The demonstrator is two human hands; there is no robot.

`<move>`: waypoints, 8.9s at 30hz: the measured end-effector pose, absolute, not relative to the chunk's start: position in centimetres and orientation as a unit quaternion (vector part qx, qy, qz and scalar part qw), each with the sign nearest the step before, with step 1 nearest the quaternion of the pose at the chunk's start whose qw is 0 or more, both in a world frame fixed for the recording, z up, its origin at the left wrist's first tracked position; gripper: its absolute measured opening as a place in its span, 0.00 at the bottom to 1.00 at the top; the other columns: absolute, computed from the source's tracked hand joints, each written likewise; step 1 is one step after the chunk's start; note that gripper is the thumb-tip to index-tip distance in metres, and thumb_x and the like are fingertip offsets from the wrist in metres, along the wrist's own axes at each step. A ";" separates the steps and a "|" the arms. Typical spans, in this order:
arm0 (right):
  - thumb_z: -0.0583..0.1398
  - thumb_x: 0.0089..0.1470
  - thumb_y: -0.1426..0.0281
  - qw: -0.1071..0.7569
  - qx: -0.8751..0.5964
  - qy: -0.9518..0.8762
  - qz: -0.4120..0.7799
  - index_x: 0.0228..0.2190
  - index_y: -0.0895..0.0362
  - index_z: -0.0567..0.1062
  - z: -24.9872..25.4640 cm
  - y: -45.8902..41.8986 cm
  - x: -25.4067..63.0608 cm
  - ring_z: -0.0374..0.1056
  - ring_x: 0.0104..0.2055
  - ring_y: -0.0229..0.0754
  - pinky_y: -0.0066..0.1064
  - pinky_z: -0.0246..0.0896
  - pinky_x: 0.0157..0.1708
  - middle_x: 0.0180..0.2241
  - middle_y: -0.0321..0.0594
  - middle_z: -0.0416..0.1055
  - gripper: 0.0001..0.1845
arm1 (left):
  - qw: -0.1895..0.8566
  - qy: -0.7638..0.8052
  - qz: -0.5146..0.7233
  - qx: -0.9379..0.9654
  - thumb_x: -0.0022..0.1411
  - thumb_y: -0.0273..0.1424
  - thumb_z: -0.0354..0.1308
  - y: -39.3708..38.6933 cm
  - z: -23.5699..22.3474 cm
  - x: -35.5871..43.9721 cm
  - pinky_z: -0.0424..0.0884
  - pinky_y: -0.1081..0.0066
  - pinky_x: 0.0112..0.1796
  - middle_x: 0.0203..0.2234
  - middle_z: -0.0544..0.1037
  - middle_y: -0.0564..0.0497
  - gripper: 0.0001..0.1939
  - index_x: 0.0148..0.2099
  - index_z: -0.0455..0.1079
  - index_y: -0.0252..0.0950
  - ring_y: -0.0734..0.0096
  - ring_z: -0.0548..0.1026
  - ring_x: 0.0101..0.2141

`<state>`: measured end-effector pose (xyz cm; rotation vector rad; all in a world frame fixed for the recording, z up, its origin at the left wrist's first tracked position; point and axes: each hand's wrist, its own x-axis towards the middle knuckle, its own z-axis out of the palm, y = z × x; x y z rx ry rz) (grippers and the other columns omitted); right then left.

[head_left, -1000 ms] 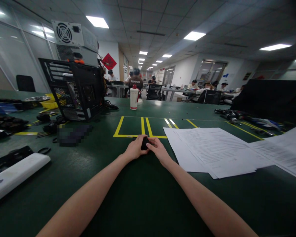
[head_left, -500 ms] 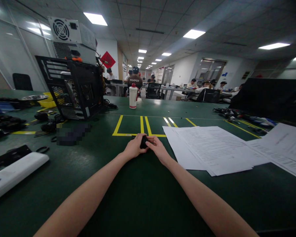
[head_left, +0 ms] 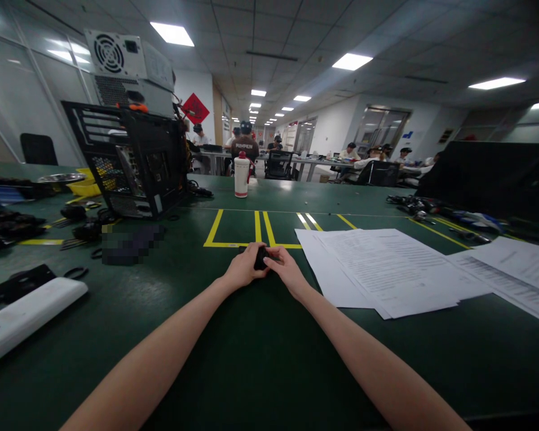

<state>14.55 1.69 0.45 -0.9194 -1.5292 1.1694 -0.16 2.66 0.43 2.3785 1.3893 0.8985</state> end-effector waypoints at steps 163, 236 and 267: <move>0.59 0.42 0.68 0.466 -0.361 -0.610 0.529 0.39 0.52 0.65 -0.1 2.6 14.9 0.60 0.45 0.41 0.38 0.54 0.46 0.39 0.38 0.65 0.19 | 0.120 0.464 0.315 0.819 0.49 0.36 0.56 2.7 0.2 -0.3 0.66 0.62 0.40 0.46 0.62 0.46 0.29 0.51 0.49 0.39 0.60 0.68 0.42; 0.59 0.43 0.67 0.462 -0.364 -0.620 0.519 0.36 0.52 0.66 0.6 1.7 15.0 0.59 0.47 0.41 0.37 0.53 0.47 0.41 0.37 0.64 0.15 | 0.136 0.483 0.305 0.810 0.48 0.35 0.57 2.4 0.6 -0.3 0.63 0.61 0.42 0.47 0.62 0.47 0.29 0.51 0.50 0.39 0.60 0.66 0.44; 0.58 0.43 0.67 0.464 -0.377 -0.622 0.506 0.37 0.52 0.66 0.8 1.6 15.0 0.58 0.48 0.42 0.39 0.51 0.48 0.42 0.38 0.64 0.15 | 0.138 0.490 0.302 0.806 0.48 0.36 0.57 2.2 0.8 -0.2 0.64 0.61 0.42 0.46 0.63 0.47 0.29 0.51 0.51 0.39 0.59 0.67 0.44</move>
